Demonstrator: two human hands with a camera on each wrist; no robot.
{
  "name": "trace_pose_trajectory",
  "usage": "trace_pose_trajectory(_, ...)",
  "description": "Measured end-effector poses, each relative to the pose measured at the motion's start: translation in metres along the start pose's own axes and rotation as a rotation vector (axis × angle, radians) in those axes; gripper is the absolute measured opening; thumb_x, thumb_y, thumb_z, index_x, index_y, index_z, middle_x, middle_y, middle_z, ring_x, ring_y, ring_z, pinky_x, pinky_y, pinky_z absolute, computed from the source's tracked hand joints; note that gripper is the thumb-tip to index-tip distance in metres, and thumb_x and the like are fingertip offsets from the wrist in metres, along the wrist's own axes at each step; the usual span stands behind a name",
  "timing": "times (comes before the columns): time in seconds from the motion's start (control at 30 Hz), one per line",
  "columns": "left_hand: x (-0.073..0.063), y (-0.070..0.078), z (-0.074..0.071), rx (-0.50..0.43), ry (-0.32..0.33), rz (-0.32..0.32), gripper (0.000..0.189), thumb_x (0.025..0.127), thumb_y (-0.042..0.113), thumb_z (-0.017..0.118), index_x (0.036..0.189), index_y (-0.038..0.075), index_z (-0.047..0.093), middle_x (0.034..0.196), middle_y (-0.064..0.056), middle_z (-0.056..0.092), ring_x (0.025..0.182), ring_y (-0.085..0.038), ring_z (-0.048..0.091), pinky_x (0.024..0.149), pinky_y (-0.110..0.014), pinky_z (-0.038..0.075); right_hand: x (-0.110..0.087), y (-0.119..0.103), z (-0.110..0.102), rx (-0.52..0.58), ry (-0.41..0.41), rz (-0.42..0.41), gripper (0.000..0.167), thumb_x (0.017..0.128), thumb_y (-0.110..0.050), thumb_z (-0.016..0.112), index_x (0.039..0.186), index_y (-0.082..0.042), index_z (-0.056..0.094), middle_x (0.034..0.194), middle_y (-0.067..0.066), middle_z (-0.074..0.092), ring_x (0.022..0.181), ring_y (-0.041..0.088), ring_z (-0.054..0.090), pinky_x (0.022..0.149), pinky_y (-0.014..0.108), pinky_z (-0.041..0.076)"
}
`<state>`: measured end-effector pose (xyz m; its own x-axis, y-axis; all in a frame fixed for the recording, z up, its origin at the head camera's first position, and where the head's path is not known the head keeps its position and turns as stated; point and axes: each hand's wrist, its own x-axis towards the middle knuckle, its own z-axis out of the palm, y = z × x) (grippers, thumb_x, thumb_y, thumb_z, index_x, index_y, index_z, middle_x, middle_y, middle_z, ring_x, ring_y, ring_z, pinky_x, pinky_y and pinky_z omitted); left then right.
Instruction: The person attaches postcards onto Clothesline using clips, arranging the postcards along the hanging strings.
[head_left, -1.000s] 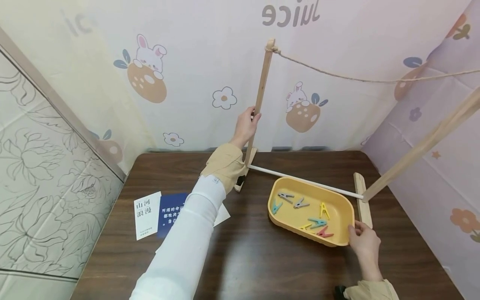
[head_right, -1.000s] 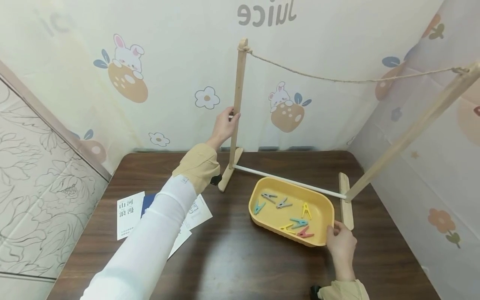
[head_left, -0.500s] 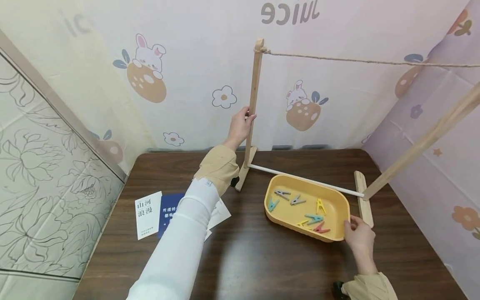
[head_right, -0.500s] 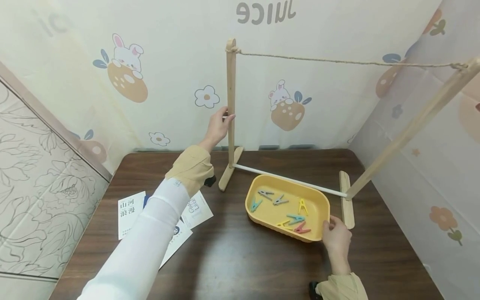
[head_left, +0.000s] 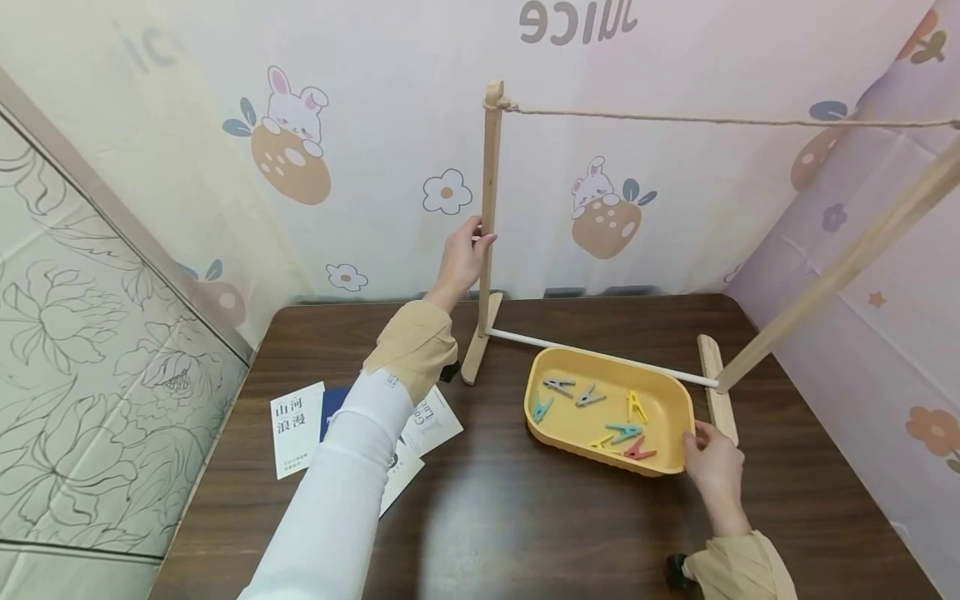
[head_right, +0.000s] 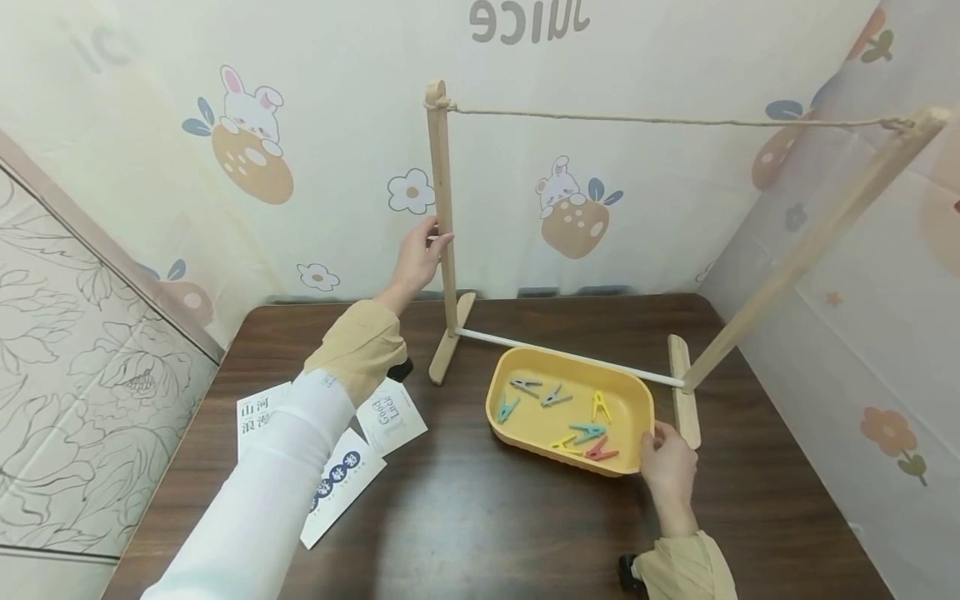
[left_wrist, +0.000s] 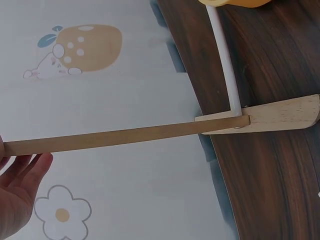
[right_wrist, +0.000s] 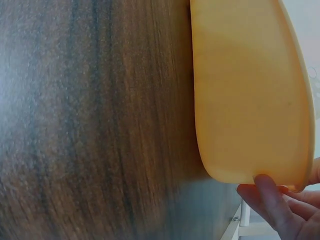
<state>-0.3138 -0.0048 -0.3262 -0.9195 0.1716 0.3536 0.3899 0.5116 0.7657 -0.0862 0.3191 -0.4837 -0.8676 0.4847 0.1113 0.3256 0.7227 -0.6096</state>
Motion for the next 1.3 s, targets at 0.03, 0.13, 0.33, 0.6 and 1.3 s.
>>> trace_pose_trajectory(0.03,-0.001,-0.001,-0.002,0.004,0.001,0.001,0.028,0.092,0.017,0.048,0.116,0.002,0.049,0.107,-0.013,0.057,0.099,-0.02,0.055,0.08,-0.024,0.045,0.0,-0.001,0.0,0.001,0.001,-0.003,0.032,0.086,-0.009,0.045,0.108,0.013,0.052,0.087,0.03,0.06,0.079,0.045,0.055,0.067,0.051,0.041)
trace_pose_trajectory(0.13,-0.005,-0.004,-0.008,0.005,0.008,0.004,0.027,0.092,0.016,0.048,0.114,0.001,0.05,0.107,-0.014,0.057,0.099,-0.021,0.055,0.08,-0.025,0.045,0.0,-0.004,0.002,0.0,0.008,-0.02,0.031,0.085,-0.008,0.045,0.107,0.013,0.053,0.085,0.03,0.06,0.077,0.045,0.056,0.065,0.051,0.041)
trace_pose_trajectory(0.33,-0.011,-0.011,-0.018,-0.009,0.016,-0.011,0.027,0.092,0.015,0.048,0.115,0.001,0.049,0.109,-0.015,0.056,0.099,-0.022,0.055,0.081,-0.026,0.045,0.002,-0.007,0.004,-0.01,0.01,-0.041,0.032,0.085,-0.008,0.044,0.107,0.012,0.053,0.084,0.029,0.061,0.077,0.045,0.055,0.065,0.051,0.041)
trace_pose_trajectory(0.6,-0.018,-0.02,-0.031,-0.029,0.042,-0.026,0.027,0.092,0.014,0.048,0.115,0.002,0.049,0.109,-0.015,0.056,0.098,-0.023,0.055,0.08,-0.029,0.046,0.009,-0.008,0.011,-0.013,0.004,-0.068,0.03,0.084,-0.007,0.045,0.106,0.011,0.054,0.084,0.029,0.061,0.074,0.044,0.056,0.063,0.051,0.042)
trace_pose_trajectory(1.3,-0.048,-0.034,-0.066,-0.026,0.107,0.017,0.025,0.09,0.012,0.05,0.112,-0.002,0.049,0.106,-0.019,0.056,0.095,-0.029,0.056,0.078,-0.034,0.047,0.025,-0.024,0.026,-0.033,-0.023,-0.098,0.03,0.084,-0.007,0.044,0.108,0.008,0.055,0.085,0.029,0.06,0.074,0.045,0.056,0.06,0.052,0.042)
